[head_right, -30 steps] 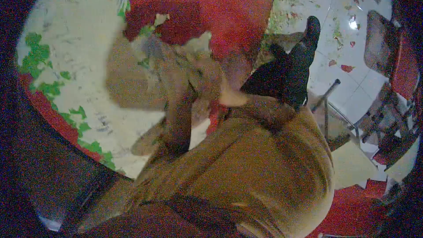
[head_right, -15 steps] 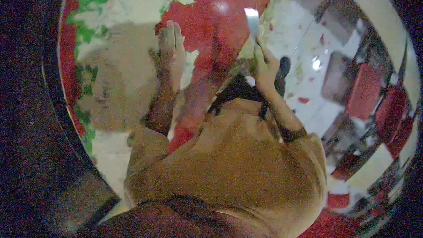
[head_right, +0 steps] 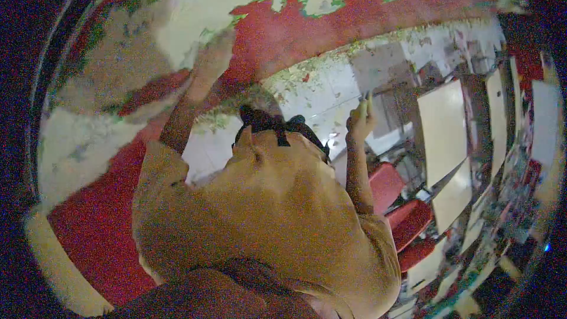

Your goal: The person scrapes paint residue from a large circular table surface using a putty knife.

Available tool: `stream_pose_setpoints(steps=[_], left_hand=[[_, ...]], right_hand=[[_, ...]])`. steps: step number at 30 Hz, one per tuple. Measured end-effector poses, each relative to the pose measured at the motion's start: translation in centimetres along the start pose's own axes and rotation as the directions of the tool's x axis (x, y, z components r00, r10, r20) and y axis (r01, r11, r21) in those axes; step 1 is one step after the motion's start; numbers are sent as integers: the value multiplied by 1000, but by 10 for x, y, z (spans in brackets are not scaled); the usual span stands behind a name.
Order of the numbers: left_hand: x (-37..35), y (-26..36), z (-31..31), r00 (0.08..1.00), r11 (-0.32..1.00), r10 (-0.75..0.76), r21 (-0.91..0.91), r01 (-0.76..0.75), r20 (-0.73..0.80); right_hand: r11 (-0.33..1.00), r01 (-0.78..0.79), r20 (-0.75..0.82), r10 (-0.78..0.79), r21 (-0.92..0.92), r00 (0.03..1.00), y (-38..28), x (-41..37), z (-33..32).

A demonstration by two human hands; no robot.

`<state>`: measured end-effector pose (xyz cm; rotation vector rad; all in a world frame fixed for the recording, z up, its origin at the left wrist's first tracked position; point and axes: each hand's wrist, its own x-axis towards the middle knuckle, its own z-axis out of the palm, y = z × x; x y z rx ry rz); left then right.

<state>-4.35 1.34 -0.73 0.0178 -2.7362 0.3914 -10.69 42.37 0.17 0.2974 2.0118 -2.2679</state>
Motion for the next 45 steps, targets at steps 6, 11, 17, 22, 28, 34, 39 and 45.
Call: stream_pose_setpoints(steps=[6,11,17,22,28,34,39,45], left_hand=[[-56,20,72,970,937,230,-250,-242,-78],[-46,26,28,754,865,-468,-66,497,-461],[9,59,91,997,969,-13,-248,-5,-70],[42,28,3,929,950,-306,0,313,-207],[51,17,-2,638,914,-266,21,405,-722],[75,41,20,426,884,-415,-245,399,-804],[78,44,14,386,872,-435,-274,405,-814],[77,62,36,457,843,-536,-418,339,-709]], right_hand=[[894,-184,112,249,-410,962,122,38,-78],[406,-156,-98,160,-900,982,222,36,-233],[363,240,318,174,-900,932,237,48,-277],[515,-37,50,155,-856,987,142,69,-158],[763,-168,42,247,-624,968,110,50,-115],[337,150,199,115,-929,973,179,31,-238],[270,-117,-40,276,-956,960,160,19,-275],[435,-39,22,134,-899,991,111,27,-214]])
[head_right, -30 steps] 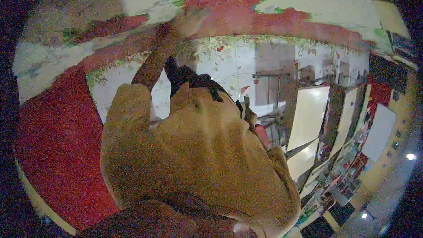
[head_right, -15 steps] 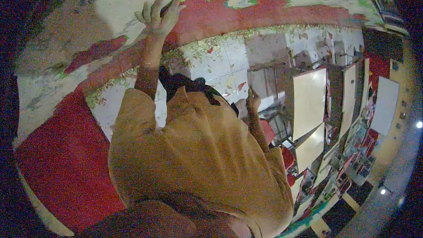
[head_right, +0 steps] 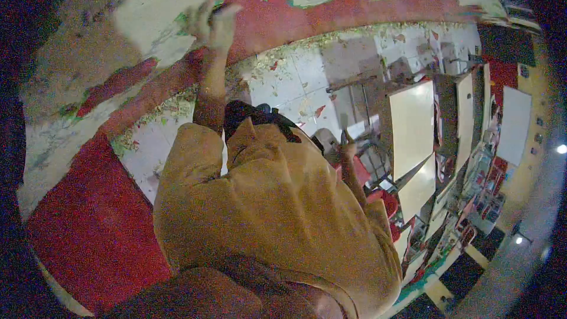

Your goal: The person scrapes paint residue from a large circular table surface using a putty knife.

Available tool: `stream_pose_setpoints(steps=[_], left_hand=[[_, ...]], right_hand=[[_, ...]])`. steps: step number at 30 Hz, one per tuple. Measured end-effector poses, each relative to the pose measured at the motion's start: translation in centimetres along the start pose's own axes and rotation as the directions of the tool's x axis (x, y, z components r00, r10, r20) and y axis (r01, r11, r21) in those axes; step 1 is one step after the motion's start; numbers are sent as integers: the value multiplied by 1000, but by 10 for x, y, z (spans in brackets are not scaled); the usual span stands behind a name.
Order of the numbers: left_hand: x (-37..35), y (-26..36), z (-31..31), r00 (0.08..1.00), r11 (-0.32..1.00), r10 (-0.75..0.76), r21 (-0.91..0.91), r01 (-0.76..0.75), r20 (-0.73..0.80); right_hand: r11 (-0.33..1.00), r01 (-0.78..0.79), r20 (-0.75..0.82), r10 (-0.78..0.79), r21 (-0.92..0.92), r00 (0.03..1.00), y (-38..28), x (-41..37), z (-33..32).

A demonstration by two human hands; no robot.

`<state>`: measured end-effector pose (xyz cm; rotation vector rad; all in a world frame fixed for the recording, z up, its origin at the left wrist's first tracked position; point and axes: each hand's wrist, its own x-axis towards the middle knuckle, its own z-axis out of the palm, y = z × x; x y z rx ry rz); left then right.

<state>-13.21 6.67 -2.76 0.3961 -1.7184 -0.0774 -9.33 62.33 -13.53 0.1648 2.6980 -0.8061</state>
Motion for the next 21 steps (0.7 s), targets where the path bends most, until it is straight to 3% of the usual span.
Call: stream_pose_setpoints(steps=[1,2,3,5,6,7,8,9,10,12,14,16,17,19,20,21], left_hand=[[-14,1,-2,967,984,168,-94,-153,190],[-35,0,-3,870,934,346,-213,-286,352],[-43,0,1,714,851,520,-352,-390,468],[-36,12,-7,796,864,478,-363,-349,372],[-34,17,-10,830,869,450,-375,-323,328],[-14,22,-9,917,968,227,-179,-176,328],[9,25,-4,959,1000,-2,20,-4,282],[24,28,1,957,962,-217,207,177,190],[24,28,11,963,964,-74,266,3,257],[25,26,32,895,873,200,343,-348,398],[31,31,33,706,733,460,218,-644,538],[33,38,32,423,509,653,50,-859,628],[33,36,31,380,535,699,-90,-840,606],[38,27,26,298,546,782,-371,-751,547],[42,27,27,477,652,727,-280,-704,494],[47,28,29,636,749,648,-202,-630,419]], right_hand=[[999,-9,-2,10,42,1000,-23,-2,-2],[992,-68,0,68,105,998,-32,2,1],[977,-124,2,126,174,992,-37,7,8],[980,-98,9,98,173,995,-22,23,20],[981,-90,15,89,169,996,-13,28,23],[995,-38,-6,39,90,999,-7,31,25],[990,32,-47,-26,136,999,8,38,33],[989,-62,-1,63,135,998,-5,31,26],[979,-156,47,151,130,987,-27,21,16],[1000,3,-58,-4,-19,998,53,45,51],[997,-51,-29,53,56,998,50,34,55],[993,-72,-42,76,97,996,71,30,65],[992,30,-63,-23,121,998,85,32,73],[983,-49,-73,63,178,995,91,23,85],[974,-89,-79,108,209,991,92,19,91],[997,-15,-40,18,71,999,102,16,94]])
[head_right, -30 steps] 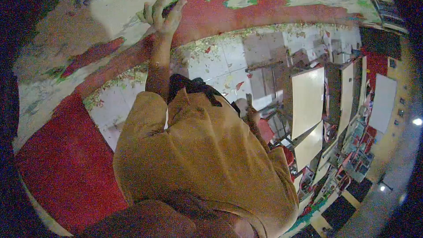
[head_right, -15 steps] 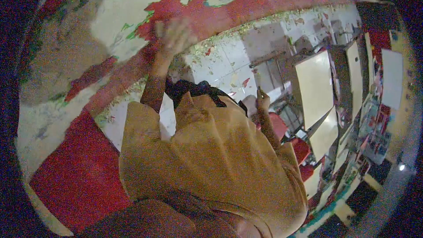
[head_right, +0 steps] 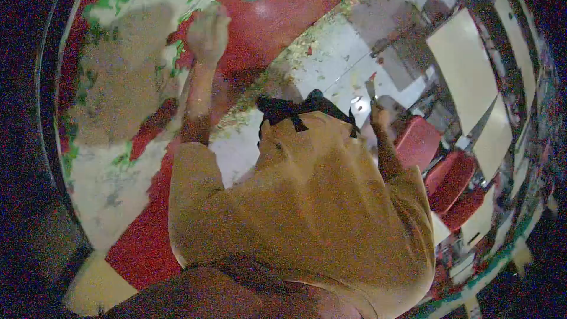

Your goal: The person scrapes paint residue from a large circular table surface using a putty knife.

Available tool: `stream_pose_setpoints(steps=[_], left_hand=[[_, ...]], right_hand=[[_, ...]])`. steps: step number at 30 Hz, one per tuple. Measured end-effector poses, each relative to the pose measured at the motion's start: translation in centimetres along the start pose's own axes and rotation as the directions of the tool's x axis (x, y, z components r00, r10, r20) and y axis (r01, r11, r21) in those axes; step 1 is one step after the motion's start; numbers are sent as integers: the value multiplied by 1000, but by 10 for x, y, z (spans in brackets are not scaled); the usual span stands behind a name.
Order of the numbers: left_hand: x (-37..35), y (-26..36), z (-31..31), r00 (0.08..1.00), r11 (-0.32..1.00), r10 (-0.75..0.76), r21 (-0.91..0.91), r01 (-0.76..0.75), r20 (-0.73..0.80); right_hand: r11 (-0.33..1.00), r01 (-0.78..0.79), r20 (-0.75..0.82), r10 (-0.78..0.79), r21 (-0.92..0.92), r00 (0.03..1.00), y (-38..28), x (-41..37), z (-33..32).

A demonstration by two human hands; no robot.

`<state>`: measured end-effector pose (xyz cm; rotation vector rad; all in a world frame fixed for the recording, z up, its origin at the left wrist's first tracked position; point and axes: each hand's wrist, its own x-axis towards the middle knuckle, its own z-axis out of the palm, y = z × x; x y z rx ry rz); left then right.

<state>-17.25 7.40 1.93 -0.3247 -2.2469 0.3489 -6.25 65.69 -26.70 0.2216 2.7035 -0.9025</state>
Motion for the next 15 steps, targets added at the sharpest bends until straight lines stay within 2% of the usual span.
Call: stream_pose_setpoints(steps=[1,3,4,7,9,11,12,13,14,15], left_hand=[[3,-1,-2,982,990,-142,-2,143,-122],[12,7,0,956,971,-213,64,230,-201],[20,14,6,934,956,-250,89,280,-254],[42,33,19,866,907,-285,178,382,-410],[51,36,16,850,874,-260,262,409,-458],[52,33,22,823,894,-255,200,401,-508],[51,33,28,807,903,-255,167,396,-533],[43,35,42,714,830,-515,-66,554,-474],[30,40,61,581,674,-735,-278,685,-350],[27,44,64,532,602,-798,-382,701,-282]], right_hand=[[991,-102,29,100,89,995,-11,-15,1],[921,-299,109,280,249,954,-72,-43,-20],[858,-344,129,320,381,939,-61,-49,-9],[843,-434,77,433,318,898,-63,-66,-7],[890,-339,30,347,304,938,-30,-72,4],[752,-546,191,514,368,836,-62,-81,-29],[829,-516,57,517,216,854,-56,-83,-26],[824,-508,53,513,250,857,-44,-85,-25],[819,-500,46,509,281,860,-33,-87,-26],[815,-490,39,504,308,863,-29,-89,-28]])
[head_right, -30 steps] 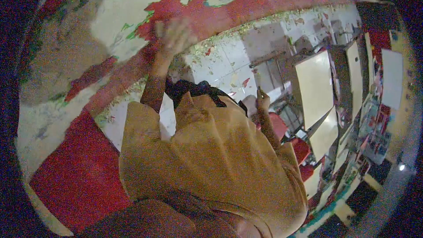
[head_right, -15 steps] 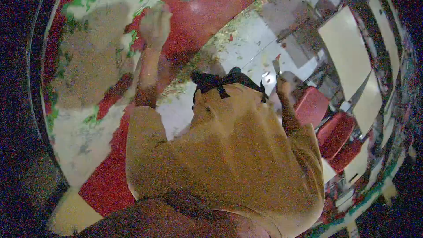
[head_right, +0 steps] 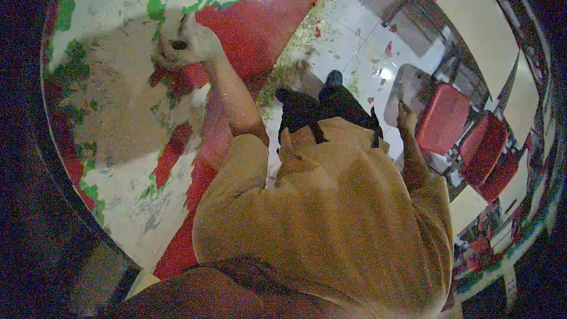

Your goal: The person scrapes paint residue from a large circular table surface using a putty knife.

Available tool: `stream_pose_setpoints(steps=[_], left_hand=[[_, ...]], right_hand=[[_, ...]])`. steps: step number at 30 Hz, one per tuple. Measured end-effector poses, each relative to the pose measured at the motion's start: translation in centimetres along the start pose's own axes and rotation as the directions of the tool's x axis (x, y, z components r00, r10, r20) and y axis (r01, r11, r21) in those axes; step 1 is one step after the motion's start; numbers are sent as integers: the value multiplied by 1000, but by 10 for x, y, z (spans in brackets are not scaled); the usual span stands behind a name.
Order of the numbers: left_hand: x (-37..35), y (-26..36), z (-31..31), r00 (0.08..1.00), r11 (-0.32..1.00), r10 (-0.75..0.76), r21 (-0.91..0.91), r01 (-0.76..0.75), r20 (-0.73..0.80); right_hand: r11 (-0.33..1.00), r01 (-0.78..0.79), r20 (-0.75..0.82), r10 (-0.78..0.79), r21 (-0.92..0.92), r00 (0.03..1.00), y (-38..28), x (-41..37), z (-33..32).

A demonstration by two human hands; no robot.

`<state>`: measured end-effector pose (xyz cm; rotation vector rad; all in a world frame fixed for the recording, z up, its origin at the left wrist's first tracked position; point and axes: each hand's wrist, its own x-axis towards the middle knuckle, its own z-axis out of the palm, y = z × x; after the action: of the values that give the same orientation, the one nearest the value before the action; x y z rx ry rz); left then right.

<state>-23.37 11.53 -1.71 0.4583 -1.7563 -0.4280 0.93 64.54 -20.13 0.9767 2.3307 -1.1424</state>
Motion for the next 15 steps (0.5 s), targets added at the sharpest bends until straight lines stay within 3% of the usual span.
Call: stream_pose_setpoints(steps=[1,3,4,6,8,9,10,12,14,15], left_hand=[[-6,0,1,995,992,-98,-77,101,36],[-13,3,-5,997,981,71,-182,-69,7],[-14,2,-16,951,953,292,-121,-279,100],[-17,-4,-45,692,741,652,-71,-667,310],[-41,-32,-63,642,802,594,-294,-520,484],[-50,-39,-71,597,824,566,-384,-415,568],[-49,-26,-83,565,927,374,-284,-245,736],[-47,12,-95,390,998,-45,26,55,920],[-51,22,-96,366,967,-59,-39,253,929],[-53,27,-99,344,934,-59,-69,350,937]], right_hand=[[1000,-12,-8,12,-14,1000,3,1,-2],[999,-33,-12,32,-43,999,1,2,-6],[998,-41,-8,41,-54,999,-1,1,-1],[1000,-2,64,3,-22,998,11,10,8],[992,-10,131,-7,128,991,13,19,16],[995,-97,95,93,36,991,-41,-6,18],[996,-71,116,65,46,991,-37,-5,27],[997,8,164,-22,82,986,-40,17,59],[927,259,253,-329,272,910,-131,-15,80],[901,263,304,-372,346,877,-175,-35,91]])
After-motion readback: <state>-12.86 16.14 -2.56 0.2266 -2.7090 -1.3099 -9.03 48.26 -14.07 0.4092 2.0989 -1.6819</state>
